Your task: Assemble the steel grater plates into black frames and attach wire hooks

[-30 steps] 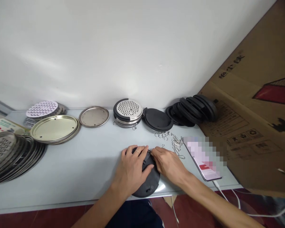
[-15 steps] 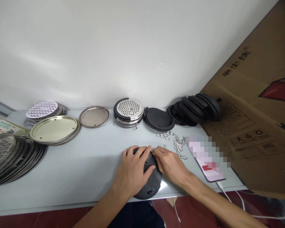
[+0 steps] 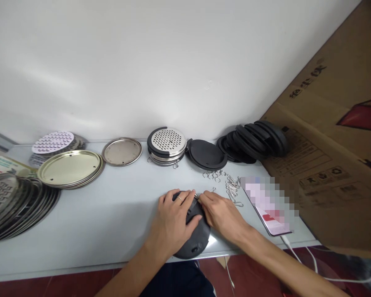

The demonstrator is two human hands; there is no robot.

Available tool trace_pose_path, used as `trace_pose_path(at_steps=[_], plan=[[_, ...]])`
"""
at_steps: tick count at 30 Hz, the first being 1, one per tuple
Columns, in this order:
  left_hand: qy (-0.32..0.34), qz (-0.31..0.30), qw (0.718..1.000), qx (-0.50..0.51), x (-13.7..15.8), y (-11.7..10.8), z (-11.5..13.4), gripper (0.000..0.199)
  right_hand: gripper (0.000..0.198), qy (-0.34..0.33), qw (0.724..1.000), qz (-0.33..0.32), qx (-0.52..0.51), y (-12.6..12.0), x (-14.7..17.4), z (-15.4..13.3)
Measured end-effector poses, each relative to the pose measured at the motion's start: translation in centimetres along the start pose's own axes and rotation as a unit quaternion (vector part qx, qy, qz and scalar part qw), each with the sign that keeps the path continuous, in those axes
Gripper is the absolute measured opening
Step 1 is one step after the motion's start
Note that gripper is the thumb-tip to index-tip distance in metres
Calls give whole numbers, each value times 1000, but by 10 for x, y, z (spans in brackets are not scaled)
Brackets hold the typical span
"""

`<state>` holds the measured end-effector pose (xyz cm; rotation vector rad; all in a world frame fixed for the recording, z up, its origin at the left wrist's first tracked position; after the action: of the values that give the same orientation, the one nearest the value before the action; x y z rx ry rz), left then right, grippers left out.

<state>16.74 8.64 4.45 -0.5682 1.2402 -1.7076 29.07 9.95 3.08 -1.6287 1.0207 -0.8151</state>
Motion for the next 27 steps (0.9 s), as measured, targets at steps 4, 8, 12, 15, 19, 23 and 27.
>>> trace_pose_path(at_steps=[4, 8, 12, 15, 19, 23, 27], plan=[[-2, 0, 1000, -3, 0, 1, -1, 56, 18, 5, 1000, -6, 1, 0, 1, -1], [1, 0, 1000, -10, 0, 3, -1, 55, 19, 10, 1000, -16, 1, 0, 0, -1], [8, 2, 1000, -18, 0, 3, 0, 54, 20, 8, 999, -32, 6, -2, -3, -1], [9, 3, 1000, -15, -1, 3, 0, 53, 23, -1, 999, -49, 7, -4, -5, -3], [6, -2, 1000, -9, -2, 4, 0, 52, 24, 0, 996, -81, 28, -6, -7, -3], [8, -2, 1000, -14, -3, 3, 1, 51, 25, -11, 995, -96, 37, -7, -9, -4], [11, -5, 1000, -17, -4, 2, 1, 50, 25, -21, 994, -98, 36, -6, -9, -2]])
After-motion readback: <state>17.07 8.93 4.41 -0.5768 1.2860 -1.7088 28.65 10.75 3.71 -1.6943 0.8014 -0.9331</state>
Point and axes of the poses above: each hand's wrist, its own x-axis away from the middle knuckle, its own y-axis out of the palm, z = x × y, the point moved 7 cm from there along -x, towards the middle knuckle, and after that the axes turned 2 degrees about y, right-handed, at the moved point
